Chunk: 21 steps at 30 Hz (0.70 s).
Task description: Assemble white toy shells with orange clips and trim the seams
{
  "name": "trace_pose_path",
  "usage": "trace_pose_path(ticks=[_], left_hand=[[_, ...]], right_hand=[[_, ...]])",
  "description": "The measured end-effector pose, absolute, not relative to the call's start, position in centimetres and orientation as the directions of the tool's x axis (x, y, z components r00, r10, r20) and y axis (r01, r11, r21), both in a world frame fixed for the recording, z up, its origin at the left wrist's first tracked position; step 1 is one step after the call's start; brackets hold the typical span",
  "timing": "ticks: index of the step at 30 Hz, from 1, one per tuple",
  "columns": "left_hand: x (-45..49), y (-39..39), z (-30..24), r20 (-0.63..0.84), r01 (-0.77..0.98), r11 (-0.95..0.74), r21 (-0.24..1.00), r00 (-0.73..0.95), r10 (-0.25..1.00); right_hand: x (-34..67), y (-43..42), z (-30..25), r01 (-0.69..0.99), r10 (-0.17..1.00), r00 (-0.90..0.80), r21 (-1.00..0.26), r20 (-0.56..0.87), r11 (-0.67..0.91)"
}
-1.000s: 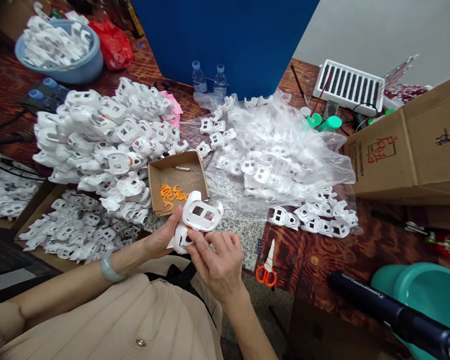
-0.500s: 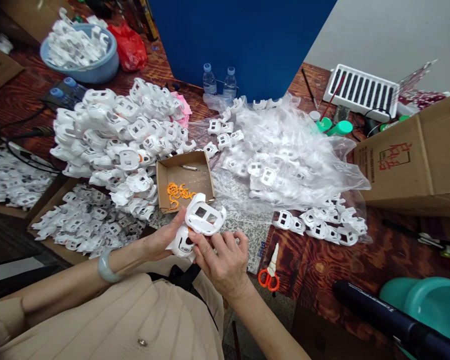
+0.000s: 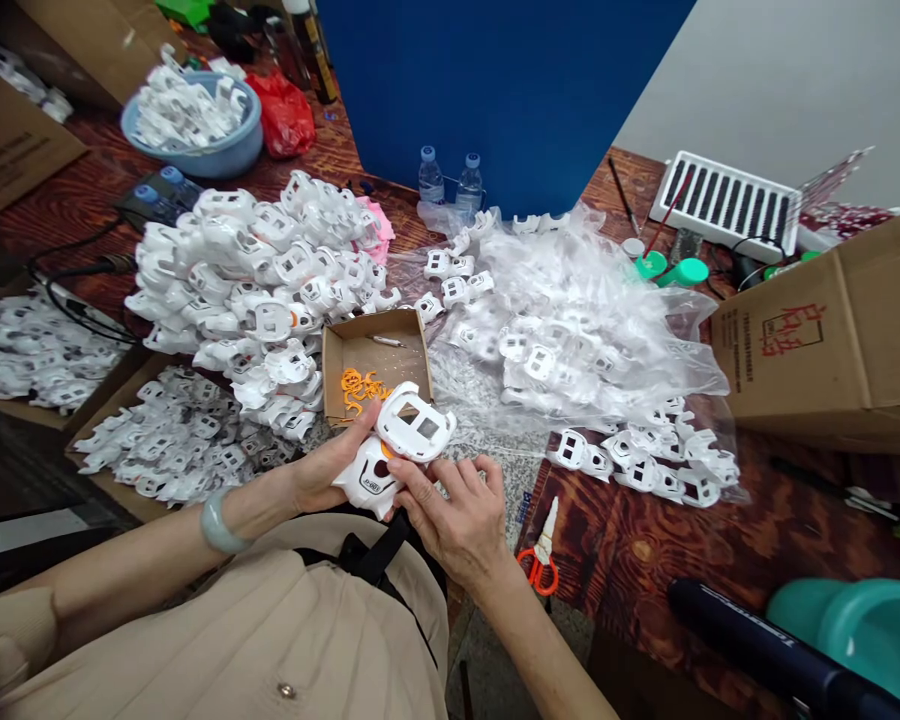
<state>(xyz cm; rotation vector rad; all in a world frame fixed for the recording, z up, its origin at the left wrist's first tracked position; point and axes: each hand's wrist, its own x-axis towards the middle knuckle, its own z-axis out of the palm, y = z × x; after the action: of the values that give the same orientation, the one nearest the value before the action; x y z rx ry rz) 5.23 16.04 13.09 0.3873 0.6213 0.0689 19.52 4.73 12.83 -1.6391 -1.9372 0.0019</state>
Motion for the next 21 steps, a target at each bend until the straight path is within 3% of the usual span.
trace_pose_path(ticks=[12, 16, 21], left_hand=[[4.9, 15.3, 12.9, -0.572, 0.092, 0.871, 0.482, 0.786, 0.234], [4.8, 15.9, 13.0, -0.533, 0.088, 0.799, 0.594, 0.787, 0.31], [5.4, 16.2, 13.6, -0.441, 0.004, 0.758, 0.652, 0.816, 0.375]], right_hand=[[19.5, 4.6, 12.1, 0.918, 0.872, -0.114, -0.285, 0.477, 0.276], [19.4, 4.8, 12.1, 0.88, 0.913, -0.061, -0.41, 0.403, 0.24], [19.1, 4.7, 12.7, 0.769, 0.889, 0.02, -0.575, 0.457, 0.279]])
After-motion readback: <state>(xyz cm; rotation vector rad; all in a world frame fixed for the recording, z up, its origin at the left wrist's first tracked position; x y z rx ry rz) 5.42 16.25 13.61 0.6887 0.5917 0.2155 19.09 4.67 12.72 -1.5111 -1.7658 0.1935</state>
